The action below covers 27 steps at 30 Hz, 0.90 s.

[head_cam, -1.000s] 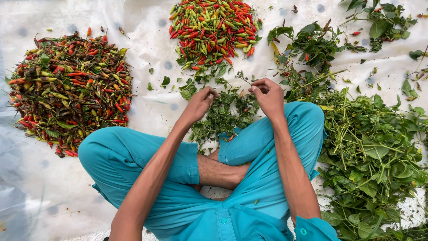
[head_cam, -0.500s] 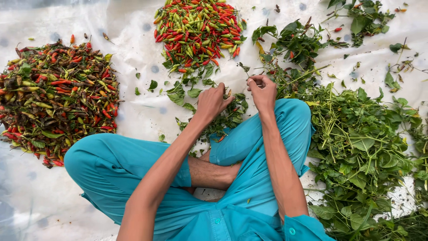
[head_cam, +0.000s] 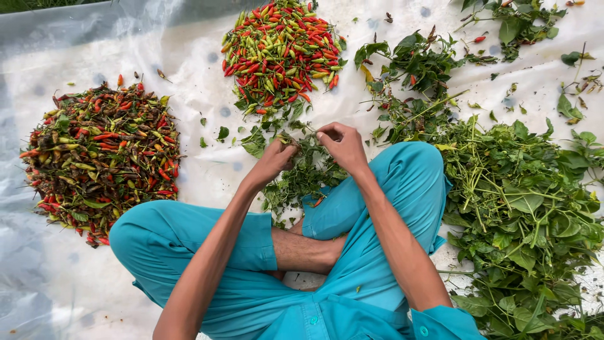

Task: The person sits cross-legged on a white tarp outdoors and sorts harvested chilies by hand. They separate red and green chilies from stems and leaves, placing the chilies into piles and discarding the plant debris.

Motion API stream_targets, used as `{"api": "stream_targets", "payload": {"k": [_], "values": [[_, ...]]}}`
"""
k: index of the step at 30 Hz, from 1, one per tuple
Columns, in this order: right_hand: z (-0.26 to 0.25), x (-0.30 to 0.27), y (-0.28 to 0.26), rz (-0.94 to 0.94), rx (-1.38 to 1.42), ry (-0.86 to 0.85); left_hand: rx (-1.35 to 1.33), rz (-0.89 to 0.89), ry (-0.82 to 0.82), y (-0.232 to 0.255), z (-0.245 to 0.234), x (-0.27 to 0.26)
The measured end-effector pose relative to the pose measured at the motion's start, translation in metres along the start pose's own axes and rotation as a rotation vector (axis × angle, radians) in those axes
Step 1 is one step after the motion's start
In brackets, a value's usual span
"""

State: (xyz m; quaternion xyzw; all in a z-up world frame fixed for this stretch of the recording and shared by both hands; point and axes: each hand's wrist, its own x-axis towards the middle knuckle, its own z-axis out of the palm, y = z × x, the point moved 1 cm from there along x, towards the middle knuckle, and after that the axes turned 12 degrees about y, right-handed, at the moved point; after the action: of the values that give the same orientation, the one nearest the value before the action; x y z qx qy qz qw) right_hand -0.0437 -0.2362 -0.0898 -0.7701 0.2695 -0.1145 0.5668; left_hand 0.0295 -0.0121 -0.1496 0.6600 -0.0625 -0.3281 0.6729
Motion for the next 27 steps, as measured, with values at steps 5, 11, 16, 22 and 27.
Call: {"api": "stream_targets", "payload": {"k": [5, 11, 16, 22, 27], "values": [[0.000, -0.009, -0.002, -0.165, -0.127, -0.052, -0.004, 0.036, 0.047, 0.044, 0.011, -0.029], [-0.001, -0.016, -0.012, -0.150, 0.056, -0.193, -0.036, 0.057, 0.104, 0.068, 0.016, -0.035], [0.000, -0.013, -0.007, -0.163, 0.149, -0.261, 0.082, 0.119, 0.114, 0.053, 0.015, -0.025], [0.000, -0.012, -0.003, -0.235, 0.027, -0.156, 0.428, 0.203, 0.061, 0.054, 0.018, -0.033], [0.006, -0.007, 0.015, -0.286, -0.094, -0.129, 0.343, 0.172, 0.156, 0.045, 0.022, -0.026]]}}
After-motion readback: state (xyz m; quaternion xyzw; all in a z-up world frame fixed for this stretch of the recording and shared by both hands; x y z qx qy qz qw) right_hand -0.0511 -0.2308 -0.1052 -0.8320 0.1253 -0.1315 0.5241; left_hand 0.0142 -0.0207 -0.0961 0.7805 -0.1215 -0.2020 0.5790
